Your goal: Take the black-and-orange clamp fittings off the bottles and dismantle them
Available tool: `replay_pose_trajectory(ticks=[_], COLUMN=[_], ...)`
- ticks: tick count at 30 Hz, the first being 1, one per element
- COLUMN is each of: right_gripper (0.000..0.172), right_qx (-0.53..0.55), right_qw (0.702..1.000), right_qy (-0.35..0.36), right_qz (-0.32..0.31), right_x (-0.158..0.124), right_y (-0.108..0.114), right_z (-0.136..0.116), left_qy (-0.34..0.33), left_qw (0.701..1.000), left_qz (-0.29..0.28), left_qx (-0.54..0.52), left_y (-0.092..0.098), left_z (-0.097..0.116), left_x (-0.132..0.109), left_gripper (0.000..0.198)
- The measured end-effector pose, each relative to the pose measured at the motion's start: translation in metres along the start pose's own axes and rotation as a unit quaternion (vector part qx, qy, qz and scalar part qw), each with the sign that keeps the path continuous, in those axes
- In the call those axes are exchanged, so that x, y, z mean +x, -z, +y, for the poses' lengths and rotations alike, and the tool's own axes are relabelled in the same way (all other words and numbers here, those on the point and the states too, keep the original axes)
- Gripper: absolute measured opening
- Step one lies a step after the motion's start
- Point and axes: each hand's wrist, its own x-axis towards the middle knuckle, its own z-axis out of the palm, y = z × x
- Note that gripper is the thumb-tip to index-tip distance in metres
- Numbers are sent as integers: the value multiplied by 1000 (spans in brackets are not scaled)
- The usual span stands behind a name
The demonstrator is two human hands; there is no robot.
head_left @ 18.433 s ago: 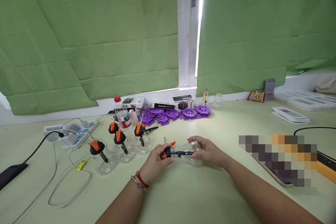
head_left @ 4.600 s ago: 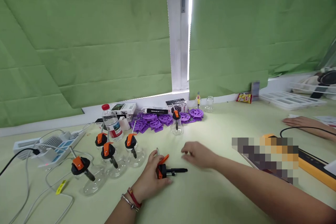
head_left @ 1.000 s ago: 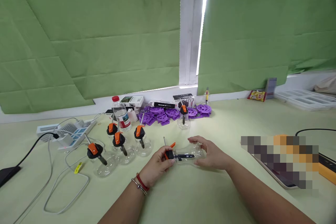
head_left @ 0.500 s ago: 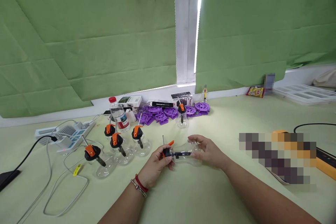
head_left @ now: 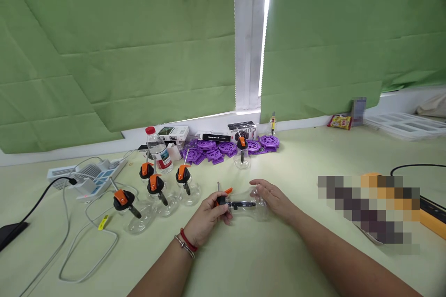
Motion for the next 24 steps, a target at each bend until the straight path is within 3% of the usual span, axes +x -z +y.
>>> replay_pose_trajectory(ticks=[3,6,11,24], right_gripper=[69,86,80,51], right_qx=[18,5,-4,32], right_qw=[996,991,992,994], right_qy=[42,80,82,-37], right_qz=[-72,-103,-92,-99], right_x=[-2,-3,-1,5], right_y=[6,10,13,11], right_z=[0,2,4,7], left_qy=[-2,-8,-21,-9], left_qw=[1000,1000,1000,1000], left_qz=[20,21,12,-10], left_qx=[-9,-16,-16,-22], left_y=[3,6,6,3], left_z=[3,5,4,5], left_x=[0,-1,-2,-3], left_gripper=[35,36,38,40])
